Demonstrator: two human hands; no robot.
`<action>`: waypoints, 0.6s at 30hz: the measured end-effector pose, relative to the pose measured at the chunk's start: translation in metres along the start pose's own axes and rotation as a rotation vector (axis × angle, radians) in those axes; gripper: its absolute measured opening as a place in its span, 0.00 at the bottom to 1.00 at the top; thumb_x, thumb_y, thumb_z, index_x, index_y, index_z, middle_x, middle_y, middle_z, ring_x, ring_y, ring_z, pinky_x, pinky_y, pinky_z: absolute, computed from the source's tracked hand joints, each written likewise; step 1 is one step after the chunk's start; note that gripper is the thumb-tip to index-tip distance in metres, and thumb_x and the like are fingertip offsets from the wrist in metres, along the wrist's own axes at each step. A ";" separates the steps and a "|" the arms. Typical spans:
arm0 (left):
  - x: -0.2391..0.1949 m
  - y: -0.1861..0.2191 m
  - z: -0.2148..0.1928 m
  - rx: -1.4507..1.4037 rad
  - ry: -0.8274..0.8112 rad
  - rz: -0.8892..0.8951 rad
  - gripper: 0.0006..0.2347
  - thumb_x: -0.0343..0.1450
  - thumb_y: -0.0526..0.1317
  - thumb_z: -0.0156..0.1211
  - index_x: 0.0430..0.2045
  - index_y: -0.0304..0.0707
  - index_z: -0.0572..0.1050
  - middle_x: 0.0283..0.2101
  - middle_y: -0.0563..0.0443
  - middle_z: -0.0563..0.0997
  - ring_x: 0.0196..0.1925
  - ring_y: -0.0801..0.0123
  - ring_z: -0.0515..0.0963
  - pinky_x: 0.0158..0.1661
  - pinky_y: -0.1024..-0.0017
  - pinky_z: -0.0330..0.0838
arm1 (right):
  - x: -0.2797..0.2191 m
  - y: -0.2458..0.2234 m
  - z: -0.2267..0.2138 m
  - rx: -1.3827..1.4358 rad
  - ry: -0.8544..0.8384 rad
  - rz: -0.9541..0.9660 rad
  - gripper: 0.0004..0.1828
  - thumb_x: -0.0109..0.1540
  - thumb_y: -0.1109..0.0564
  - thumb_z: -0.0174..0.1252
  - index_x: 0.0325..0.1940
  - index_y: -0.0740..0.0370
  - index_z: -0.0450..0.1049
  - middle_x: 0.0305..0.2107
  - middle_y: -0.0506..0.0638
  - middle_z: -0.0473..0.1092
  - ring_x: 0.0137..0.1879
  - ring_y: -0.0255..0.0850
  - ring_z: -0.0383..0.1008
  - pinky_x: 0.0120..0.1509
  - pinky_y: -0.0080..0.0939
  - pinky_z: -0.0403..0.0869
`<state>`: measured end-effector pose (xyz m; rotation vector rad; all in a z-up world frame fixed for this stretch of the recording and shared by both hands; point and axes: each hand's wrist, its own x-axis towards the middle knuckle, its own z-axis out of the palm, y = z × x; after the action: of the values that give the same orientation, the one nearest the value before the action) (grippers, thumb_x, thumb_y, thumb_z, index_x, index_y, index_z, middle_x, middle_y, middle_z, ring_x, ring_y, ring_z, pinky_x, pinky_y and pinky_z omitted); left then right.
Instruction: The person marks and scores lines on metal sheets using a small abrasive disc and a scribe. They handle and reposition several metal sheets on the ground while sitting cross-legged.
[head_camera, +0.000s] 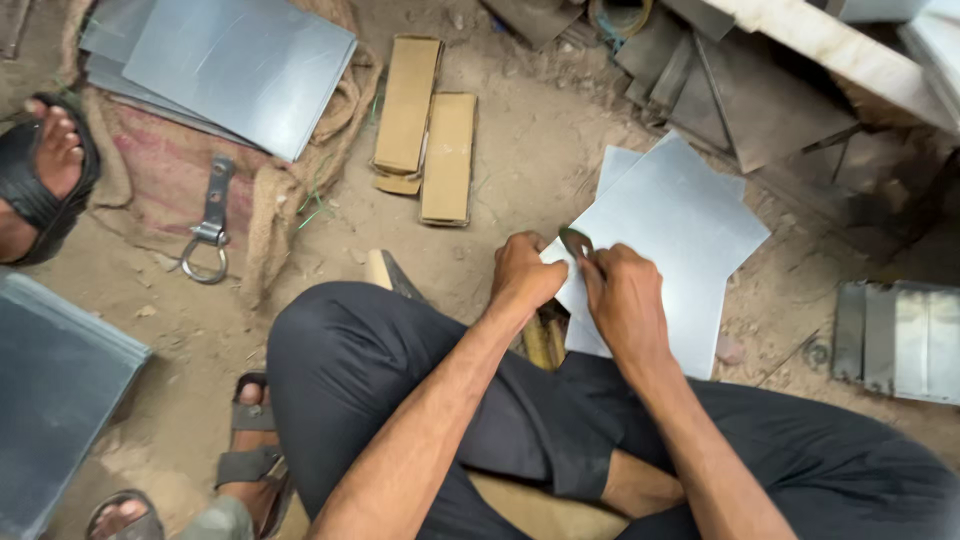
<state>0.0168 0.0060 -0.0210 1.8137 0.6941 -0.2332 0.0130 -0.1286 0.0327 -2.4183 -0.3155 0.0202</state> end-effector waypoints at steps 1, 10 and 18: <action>-0.006 0.005 0.007 0.018 -0.052 -0.009 0.10 0.59 0.36 0.68 0.29 0.30 0.80 0.32 0.33 0.84 0.38 0.51 0.85 0.39 0.60 0.77 | 0.010 0.001 0.005 -0.013 0.013 -0.039 0.06 0.58 0.63 0.64 0.38 0.69 0.80 0.29 0.64 0.73 0.34 0.62 0.74 0.40 0.57 0.71; -0.008 -0.001 0.002 -0.066 -0.001 0.103 0.10 0.58 0.35 0.69 0.27 0.28 0.81 0.30 0.34 0.85 0.35 0.54 0.86 0.38 0.62 0.78 | -0.008 -0.005 -0.014 -0.020 -0.004 0.050 0.07 0.60 0.62 0.64 0.39 0.69 0.80 0.27 0.64 0.72 0.32 0.60 0.74 0.38 0.56 0.70; -0.009 0.001 0.000 -0.109 -0.028 -0.019 0.10 0.59 0.37 0.70 0.27 0.28 0.81 0.30 0.36 0.86 0.33 0.56 0.87 0.35 0.61 0.79 | -0.002 -0.002 -0.008 -0.038 -0.009 -0.052 0.05 0.61 0.63 0.64 0.35 0.71 0.78 0.29 0.63 0.72 0.34 0.61 0.73 0.40 0.56 0.70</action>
<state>0.0099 0.0026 -0.0164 1.6980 0.6915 -0.2291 0.0113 -0.1325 0.0396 -2.4470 -0.3861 0.0015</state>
